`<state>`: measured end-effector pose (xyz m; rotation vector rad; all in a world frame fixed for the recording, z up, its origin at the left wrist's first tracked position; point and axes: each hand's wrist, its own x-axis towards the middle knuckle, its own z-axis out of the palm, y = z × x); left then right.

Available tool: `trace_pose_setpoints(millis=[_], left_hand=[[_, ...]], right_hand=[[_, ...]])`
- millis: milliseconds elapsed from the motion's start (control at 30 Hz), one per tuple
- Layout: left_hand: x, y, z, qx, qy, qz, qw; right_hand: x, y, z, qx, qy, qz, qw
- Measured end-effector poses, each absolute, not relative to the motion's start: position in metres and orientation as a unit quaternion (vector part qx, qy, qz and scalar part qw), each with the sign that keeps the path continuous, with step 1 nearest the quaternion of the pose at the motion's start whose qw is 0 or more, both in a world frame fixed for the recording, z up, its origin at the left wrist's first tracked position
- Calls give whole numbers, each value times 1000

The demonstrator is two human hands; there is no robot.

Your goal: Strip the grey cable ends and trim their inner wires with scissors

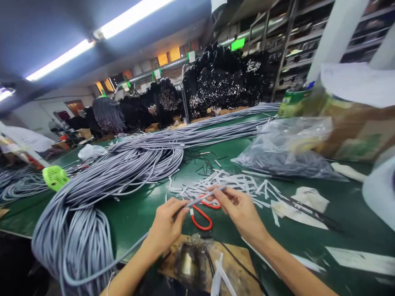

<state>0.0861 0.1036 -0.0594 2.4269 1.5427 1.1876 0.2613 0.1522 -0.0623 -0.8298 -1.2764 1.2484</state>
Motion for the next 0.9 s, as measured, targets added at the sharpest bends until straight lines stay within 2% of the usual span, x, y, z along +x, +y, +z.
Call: trace_pose_setpoints(millis=[200,333,433,567,700,767,867,900], left_hand=[[129,131,-53,804,437,402,19],[123,135,-55,793,413,426,140],[108,135,-64,792,411,396,215],[100,147,-78,762,474,377,228],[102,153,-82,767,478,363,225],[102,152,-80,762,488,365,218],[100,150,-78,735,520,389,196],[99,150,-78,724,529,402,186]], right_hand=[[276,164,-70,-404,-544,419,605],[297,172,-63,-458,-552,278,639],[309,175,-51,-487,-558,172,649],[320,180,-29,-509,-546,32,665],[347,204,7,-528,-453,-120,708],[364,221,27,-575,-443,-135,674],[374,232,43,-692,-497,-109,513],[369,228,42,-702,-512,-101,485]])
